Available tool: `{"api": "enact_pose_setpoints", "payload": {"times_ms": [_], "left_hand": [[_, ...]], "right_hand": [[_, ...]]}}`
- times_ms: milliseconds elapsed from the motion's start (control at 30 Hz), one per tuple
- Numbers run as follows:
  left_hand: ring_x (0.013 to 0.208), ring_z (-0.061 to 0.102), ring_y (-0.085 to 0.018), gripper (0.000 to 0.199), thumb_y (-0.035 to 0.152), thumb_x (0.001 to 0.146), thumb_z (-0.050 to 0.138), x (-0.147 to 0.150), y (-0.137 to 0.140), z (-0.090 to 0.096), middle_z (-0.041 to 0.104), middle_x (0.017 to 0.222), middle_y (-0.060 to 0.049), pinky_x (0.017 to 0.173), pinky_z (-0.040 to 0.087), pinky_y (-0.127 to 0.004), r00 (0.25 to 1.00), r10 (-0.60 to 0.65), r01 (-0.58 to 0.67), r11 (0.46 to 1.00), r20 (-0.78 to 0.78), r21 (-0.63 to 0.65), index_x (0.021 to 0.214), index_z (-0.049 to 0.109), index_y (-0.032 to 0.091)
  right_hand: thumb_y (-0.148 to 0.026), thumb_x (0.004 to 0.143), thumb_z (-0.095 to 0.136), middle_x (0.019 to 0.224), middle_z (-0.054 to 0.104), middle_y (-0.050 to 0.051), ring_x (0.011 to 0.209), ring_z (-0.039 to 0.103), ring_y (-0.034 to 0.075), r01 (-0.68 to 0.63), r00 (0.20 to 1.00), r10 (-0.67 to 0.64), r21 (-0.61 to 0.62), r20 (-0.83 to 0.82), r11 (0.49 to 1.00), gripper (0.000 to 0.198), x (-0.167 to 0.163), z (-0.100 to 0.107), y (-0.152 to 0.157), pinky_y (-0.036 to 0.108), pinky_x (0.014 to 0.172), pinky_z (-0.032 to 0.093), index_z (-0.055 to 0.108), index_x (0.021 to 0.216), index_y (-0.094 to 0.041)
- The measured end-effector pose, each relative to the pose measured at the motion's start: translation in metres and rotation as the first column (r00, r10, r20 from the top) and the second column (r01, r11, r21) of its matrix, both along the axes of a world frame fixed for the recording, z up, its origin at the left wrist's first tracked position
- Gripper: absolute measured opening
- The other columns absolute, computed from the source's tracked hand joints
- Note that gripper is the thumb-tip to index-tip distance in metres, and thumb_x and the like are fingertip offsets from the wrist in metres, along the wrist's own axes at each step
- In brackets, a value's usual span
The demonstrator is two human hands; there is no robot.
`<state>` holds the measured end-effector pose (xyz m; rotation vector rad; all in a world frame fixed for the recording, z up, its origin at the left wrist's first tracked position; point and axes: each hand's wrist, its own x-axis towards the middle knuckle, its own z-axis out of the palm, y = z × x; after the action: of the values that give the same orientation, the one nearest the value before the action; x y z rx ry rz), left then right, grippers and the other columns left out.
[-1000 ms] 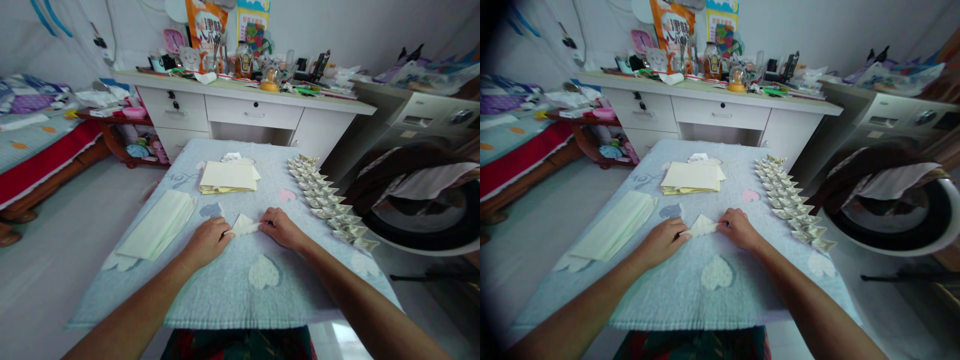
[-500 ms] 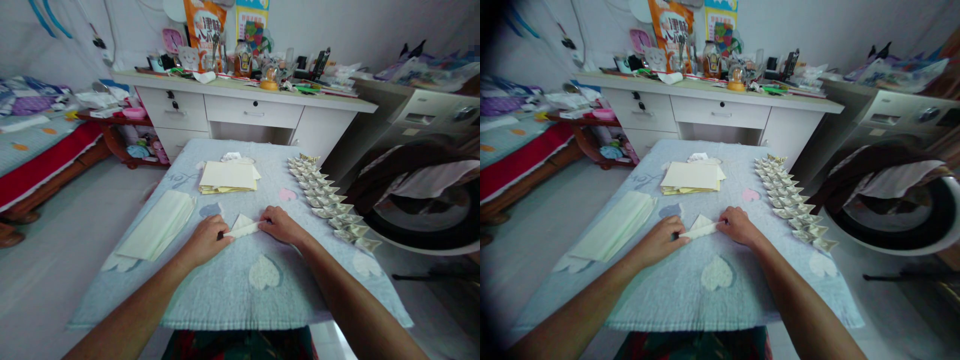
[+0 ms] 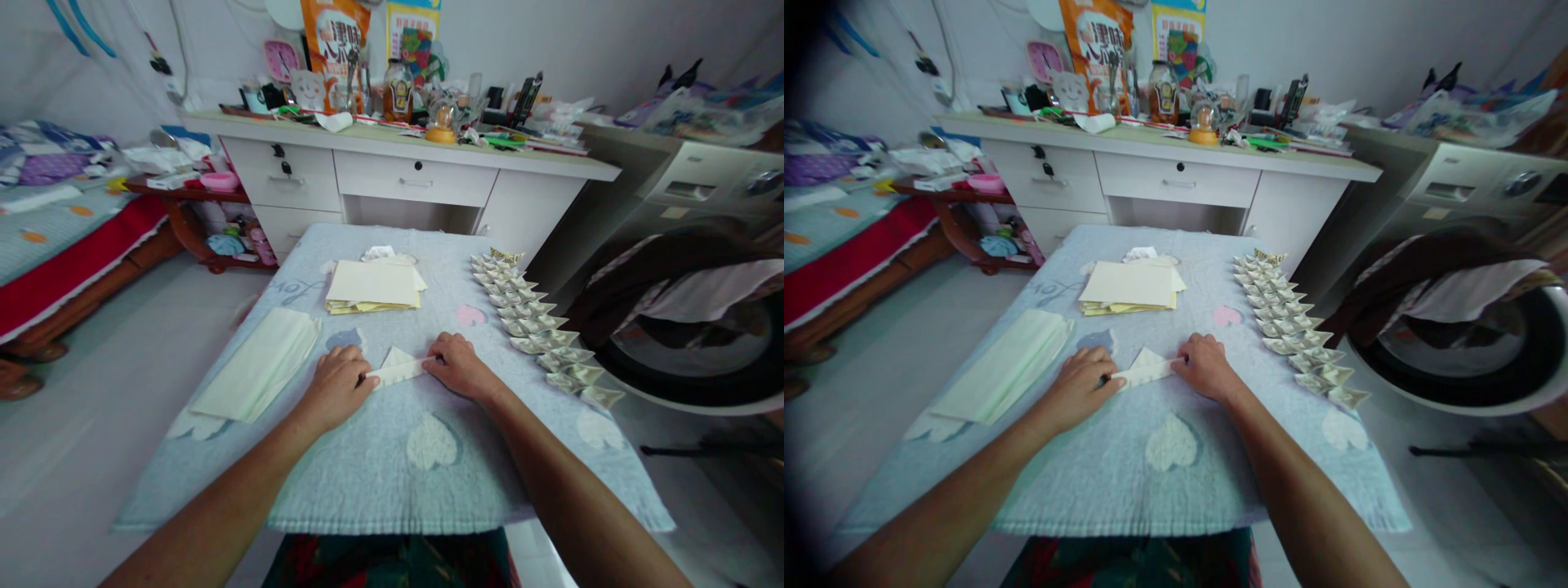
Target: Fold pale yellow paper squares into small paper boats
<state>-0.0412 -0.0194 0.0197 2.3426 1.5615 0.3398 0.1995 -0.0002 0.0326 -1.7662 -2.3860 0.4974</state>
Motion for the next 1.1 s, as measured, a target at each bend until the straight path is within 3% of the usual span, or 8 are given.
{"api": "enact_pose_setpoints", "payload": {"times_ms": [467, 867, 1100], "left_hand": [[0.091, 0.049, -0.023, 0.02, 0.033, 0.086, 0.052, 0.0056, -0.0038, 0.0021, 0.059, 0.091, -0.006, 0.074, 0.033, -0.033, 0.995, 0.0, 0.003, 1.0, -0.102, 0.028, 0.074, 0.063, 0.02], [0.094, 0.048, -0.023, 0.025, 0.034, 0.09, 0.044, 0.0027, -0.0045, 0.0042, 0.058, 0.096, -0.006, 0.076, 0.032, -0.034, 0.994, -0.018, 0.018, 1.0, -0.109, -0.001, 0.079, 0.062, 0.02], [0.095, 0.047, -0.024, 0.02, 0.034, 0.088, 0.049, 0.0046, -0.0069, 0.0034, 0.057, 0.097, -0.006, 0.077, 0.032, -0.036, 0.994, 0.002, 0.002, 1.0, -0.113, 0.028, 0.077, 0.06, 0.02]], "right_hand": [[-0.031, 0.085, 0.059, 0.091, 0.061, 0.005, 0.087, 0.05, 0.019, 0.071, 0.997, -0.071, 0.001, 0.002, 0.997, 0.017, 0.0007, -0.0031, 0.0039, 0.029, 0.072, 0.028, 0.068, 0.079, -0.018], [-0.035, 0.083, 0.061, 0.089, 0.061, 0.006, 0.085, 0.05, 0.019, 0.108, 0.993, -0.109, 0.025, 0.036, 0.994, 0.02, -0.0019, -0.0039, 0.004, 0.03, 0.07, 0.028, 0.067, 0.074, -0.018], [-0.034, 0.083, 0.062, 0.089, 0.061, 0.006, 0.086, 0.05, 0.019, 0.108, 0.993, -0.11, 0.035, 0.033, 0.993, 0.02, -0.0028, -0.0043, 0.003, 0.03, 0.07, 0.029, 0.067, 0.073, -0.018]]}}
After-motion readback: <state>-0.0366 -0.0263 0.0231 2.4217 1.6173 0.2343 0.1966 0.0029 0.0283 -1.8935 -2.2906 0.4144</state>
